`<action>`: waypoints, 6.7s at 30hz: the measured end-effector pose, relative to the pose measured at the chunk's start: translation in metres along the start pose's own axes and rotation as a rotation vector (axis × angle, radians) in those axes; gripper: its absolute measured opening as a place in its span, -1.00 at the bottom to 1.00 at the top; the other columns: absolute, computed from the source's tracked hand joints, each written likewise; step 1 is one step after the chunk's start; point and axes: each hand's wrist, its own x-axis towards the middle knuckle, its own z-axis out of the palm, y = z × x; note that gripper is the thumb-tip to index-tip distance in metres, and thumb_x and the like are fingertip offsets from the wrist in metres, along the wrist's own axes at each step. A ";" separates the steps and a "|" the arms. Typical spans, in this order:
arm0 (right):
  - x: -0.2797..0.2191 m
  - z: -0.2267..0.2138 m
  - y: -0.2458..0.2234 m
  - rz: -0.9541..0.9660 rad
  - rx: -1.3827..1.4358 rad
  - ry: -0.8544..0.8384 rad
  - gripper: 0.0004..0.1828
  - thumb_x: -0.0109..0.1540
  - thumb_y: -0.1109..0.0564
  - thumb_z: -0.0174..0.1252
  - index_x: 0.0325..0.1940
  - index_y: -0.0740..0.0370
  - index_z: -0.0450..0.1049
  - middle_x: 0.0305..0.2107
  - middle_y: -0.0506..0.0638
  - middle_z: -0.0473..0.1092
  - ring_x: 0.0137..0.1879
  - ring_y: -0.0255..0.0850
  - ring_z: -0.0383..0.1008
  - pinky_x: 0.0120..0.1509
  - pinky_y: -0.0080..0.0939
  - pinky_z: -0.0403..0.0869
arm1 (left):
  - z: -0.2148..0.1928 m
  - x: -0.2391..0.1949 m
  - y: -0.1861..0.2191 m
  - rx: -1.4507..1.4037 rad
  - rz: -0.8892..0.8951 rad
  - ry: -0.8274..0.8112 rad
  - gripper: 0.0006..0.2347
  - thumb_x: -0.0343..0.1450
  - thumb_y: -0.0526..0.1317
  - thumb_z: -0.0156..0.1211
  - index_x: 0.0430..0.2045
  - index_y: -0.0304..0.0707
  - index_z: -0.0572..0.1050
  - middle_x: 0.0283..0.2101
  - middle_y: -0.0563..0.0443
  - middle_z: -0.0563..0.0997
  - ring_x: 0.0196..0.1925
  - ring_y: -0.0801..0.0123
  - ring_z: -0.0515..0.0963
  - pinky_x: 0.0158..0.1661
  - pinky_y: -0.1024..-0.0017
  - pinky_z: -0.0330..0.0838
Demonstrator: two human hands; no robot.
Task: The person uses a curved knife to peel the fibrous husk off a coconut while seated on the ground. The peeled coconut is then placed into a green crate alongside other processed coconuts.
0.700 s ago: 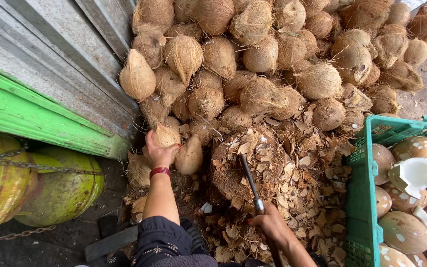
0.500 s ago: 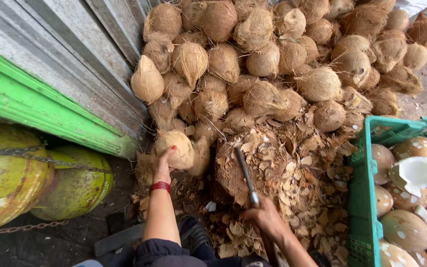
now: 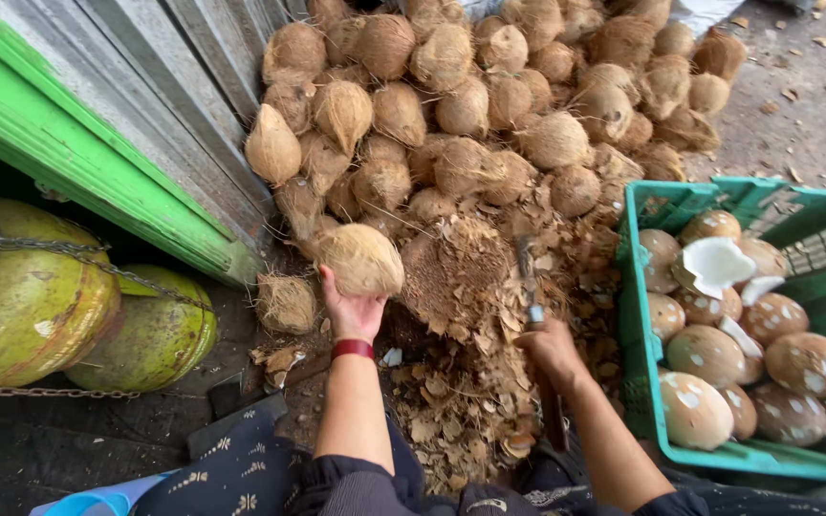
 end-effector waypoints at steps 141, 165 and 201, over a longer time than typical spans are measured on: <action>-0.030 0.069 0.005 -0.039 -0.128 -0.190 -0.88 0.20 0.30 -0.01 -0.20 0.20 0.36 -0.57 -0.03 0.31 -0.60 -0.30 0.22 -0.59 -0.29 0.25 | 0.028 -0.040 -0.052 1.811 0.131 -0.058 -0.17 -0.11 -0.07 0.66 0.07 0.23 0.30 0.22 0.04 0.31 0.24 0.09 0.40 0.19 0.01 0.48; 0.030 0.111 0.053 -0.028 -0.650 -0.143 -0.73 0.23 0.34 -0.14 -0.03 0.38 0.38 -0.46 0.01 0.39 -0.49 -0.32 0.35 -0.47 -0.29 0.38 | -0.007 -0.066 -0.062 0.812 0.097 0.583 -0.08 -0.09 -0.21 0.61 0.12 0.13 0.06 0.22 -0.07 0.30 0.27 0.03 0.37 0.22 -0.07 0.41; 0.029 0.090 0.036 -0.009 -0.653 -0.030 -0.67 0.18 0.29 0.04 0.02 0.34 0.50 -0.36 0.13 0.54 -0.34 -0.16 0.52 -0.26 -0.10 0.54 | 0.004 -0.071 -0.056 1.499 0.304 0.375 -0.17 -0.10 -0.19 0.68 0.07 0.19 0.30 0.19 0.01 0.28 0.28 0.09 0.33 0.24 0.00 0.36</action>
